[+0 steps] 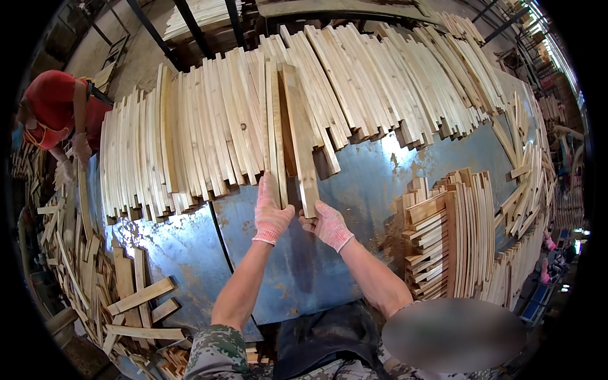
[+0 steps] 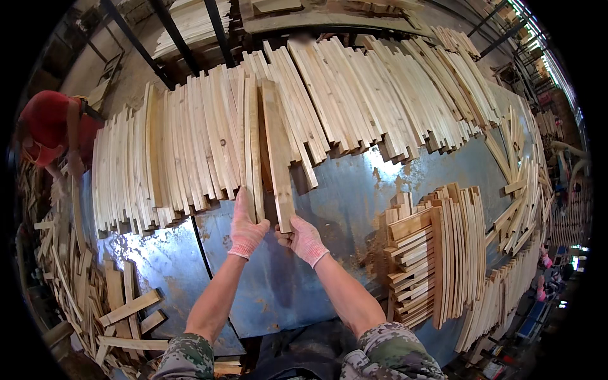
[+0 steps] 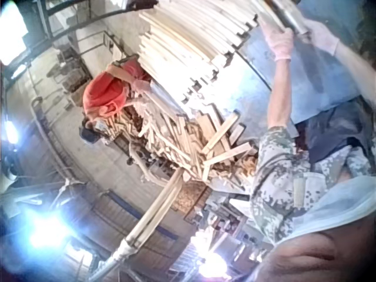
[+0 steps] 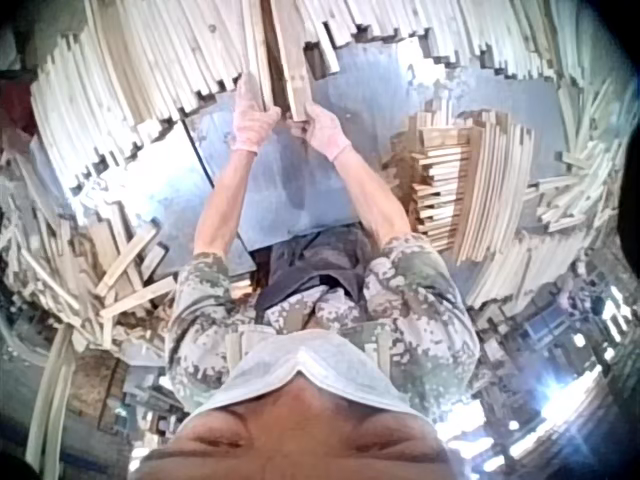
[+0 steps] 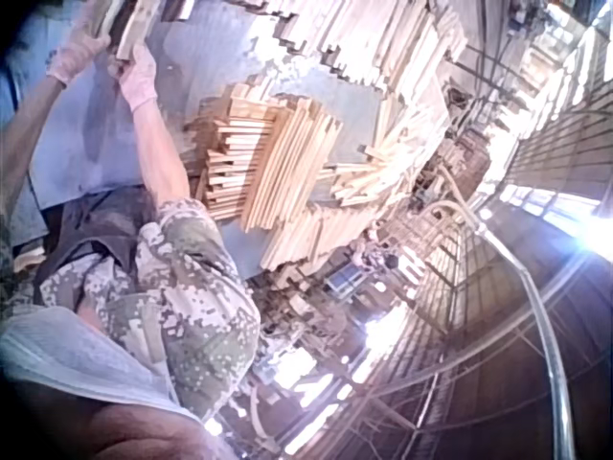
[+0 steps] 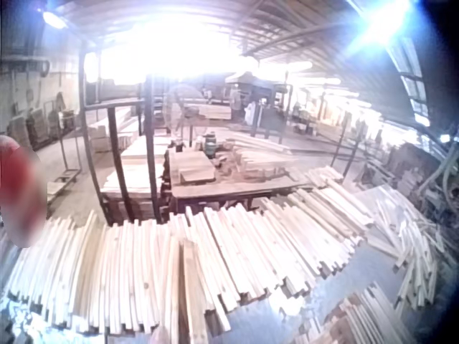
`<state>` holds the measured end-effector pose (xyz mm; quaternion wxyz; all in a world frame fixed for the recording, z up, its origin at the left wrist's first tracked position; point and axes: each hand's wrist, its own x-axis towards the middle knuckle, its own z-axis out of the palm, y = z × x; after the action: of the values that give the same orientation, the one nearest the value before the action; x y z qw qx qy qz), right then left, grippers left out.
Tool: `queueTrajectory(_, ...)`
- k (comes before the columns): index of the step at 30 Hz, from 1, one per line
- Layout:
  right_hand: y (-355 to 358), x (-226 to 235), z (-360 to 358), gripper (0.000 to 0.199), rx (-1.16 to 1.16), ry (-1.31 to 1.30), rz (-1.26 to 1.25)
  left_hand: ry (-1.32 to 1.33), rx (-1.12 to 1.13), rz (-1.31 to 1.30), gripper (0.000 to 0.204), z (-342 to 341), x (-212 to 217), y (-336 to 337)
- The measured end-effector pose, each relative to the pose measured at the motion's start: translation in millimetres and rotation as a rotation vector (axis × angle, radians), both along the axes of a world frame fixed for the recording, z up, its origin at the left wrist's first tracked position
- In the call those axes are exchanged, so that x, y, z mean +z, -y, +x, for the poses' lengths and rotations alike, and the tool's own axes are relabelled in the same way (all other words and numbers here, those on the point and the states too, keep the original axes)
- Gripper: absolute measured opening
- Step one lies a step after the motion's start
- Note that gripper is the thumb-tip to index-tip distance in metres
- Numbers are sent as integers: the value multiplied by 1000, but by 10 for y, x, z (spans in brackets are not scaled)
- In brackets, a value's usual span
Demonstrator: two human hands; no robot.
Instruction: The person repeatedly picks up stacks of light-colored wooden planks from a metal table and places them onto a moving conveyor belt. The person wears pink gloves and a camouflage shirt while performing this repetitive stacking task in a workshop environment.
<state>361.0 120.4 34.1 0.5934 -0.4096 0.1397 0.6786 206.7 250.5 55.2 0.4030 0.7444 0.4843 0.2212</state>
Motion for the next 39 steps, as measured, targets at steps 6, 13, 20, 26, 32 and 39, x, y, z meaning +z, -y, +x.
queueTrajectory(6, 123, 4, -25, 38, -134, -235, -38, -1, -3, -29, 109, -93, 88, 159)
queueTrajectory(13, 173, 139, -51, 39, -172, -258, -151, -113, -18, -52, 113, -65, 233, 104)
queueTrajectory(20, 276, 22, 12, 35, -178, -342, -80, -311, 112, -227, 113, 266, 355, -242)
queueTrajectory(26, 204, 127, -86, 33, -112, -73, -134, 47, 237, -245, 97, 197, 124, -296)
queueTrajectory(32, 23, 52, -52, 25, 21, 65, 124, 540, 290, -561, 65, 9, 686, 133)
queueTrajectory(39, 679, 596, -61, 52, -71, 304, -102, 339, 2, -463, 83, 51, 961, 926)
